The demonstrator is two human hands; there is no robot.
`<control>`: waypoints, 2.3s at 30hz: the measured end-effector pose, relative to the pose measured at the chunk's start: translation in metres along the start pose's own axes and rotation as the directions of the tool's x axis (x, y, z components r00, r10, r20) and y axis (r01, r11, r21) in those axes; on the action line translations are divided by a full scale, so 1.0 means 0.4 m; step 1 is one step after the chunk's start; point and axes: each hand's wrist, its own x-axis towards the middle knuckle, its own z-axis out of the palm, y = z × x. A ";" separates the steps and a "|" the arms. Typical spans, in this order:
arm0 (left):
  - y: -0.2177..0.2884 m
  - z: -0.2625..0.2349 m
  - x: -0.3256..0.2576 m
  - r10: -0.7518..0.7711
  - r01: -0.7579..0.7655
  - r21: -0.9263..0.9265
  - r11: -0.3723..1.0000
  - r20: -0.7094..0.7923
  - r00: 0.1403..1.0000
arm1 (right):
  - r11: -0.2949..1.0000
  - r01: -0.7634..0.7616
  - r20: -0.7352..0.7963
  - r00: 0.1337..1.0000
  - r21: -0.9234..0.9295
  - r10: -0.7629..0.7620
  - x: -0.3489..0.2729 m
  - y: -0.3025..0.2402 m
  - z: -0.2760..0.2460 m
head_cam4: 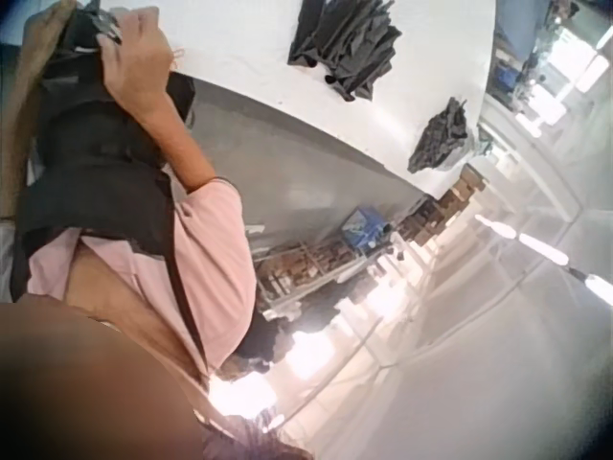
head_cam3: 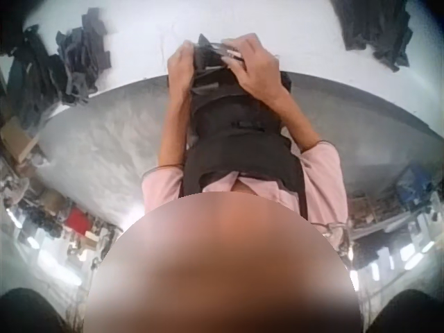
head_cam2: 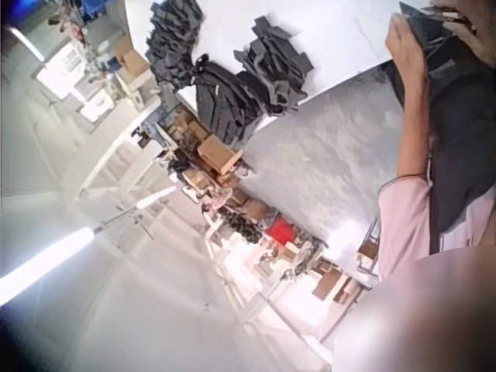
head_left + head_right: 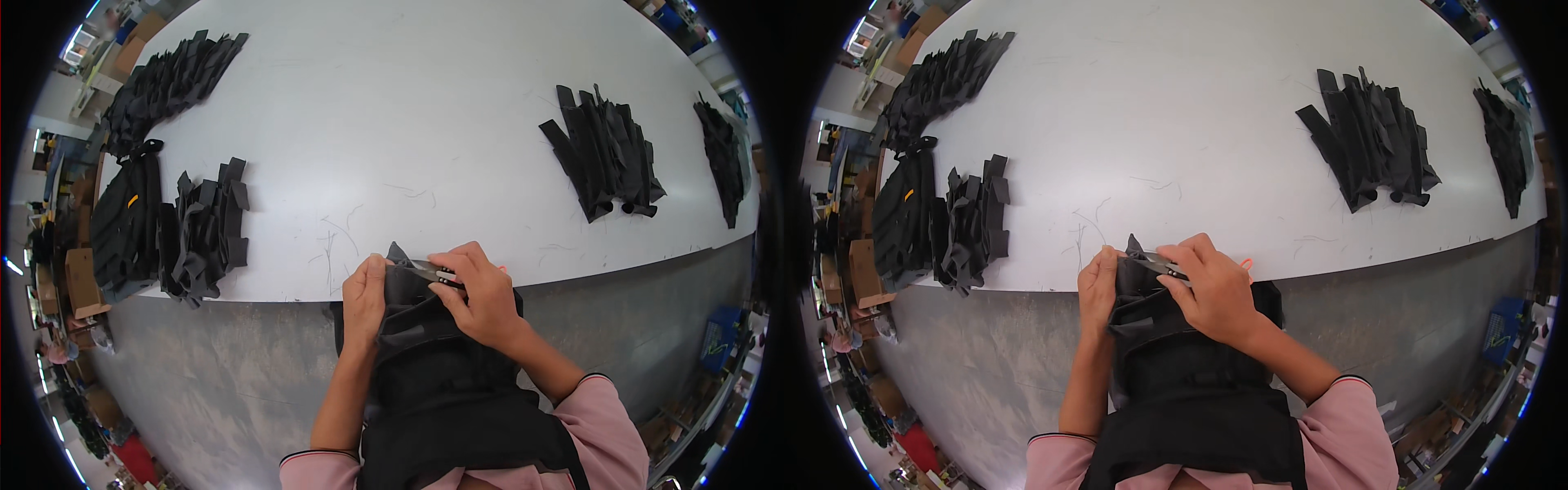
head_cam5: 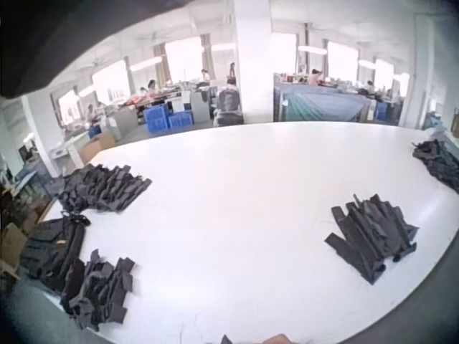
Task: The person is using a pair of small snips or scissors to trim loose threads and excess material from black fabric components on a factory workbench.
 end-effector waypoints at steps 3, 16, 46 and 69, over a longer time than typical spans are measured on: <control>0.027 0.013 -0.010 0.038 -0.036 0.046 0.998 -0.044 0.998 | 0.983 0.128 0.027 0.992 -0.128 -0.126 0.009 -0.013 -0.008; 0.027 0.022 -0.021 0.073 -0.072 0.120 0.990 -0.004 0.997 | 0.957 0.255 -0.123 0.954 -0.136 -0.272 0.007 0.004 0.021; 0.009 -0.061 -0.004 -0.199 0.198 0.035 0.980 0.328 0.923 | 0.947 0.308 0.533 0.788 0.092 -0.308 0.068 -0.008 -0.091; 0.000 -0.035 0.001 -0.118 0.103 0.066 0.993 0.293 0.949 | 0.983 0.056 0.433 0.892 0.177 -0.129 0.001 -0.006 -0.072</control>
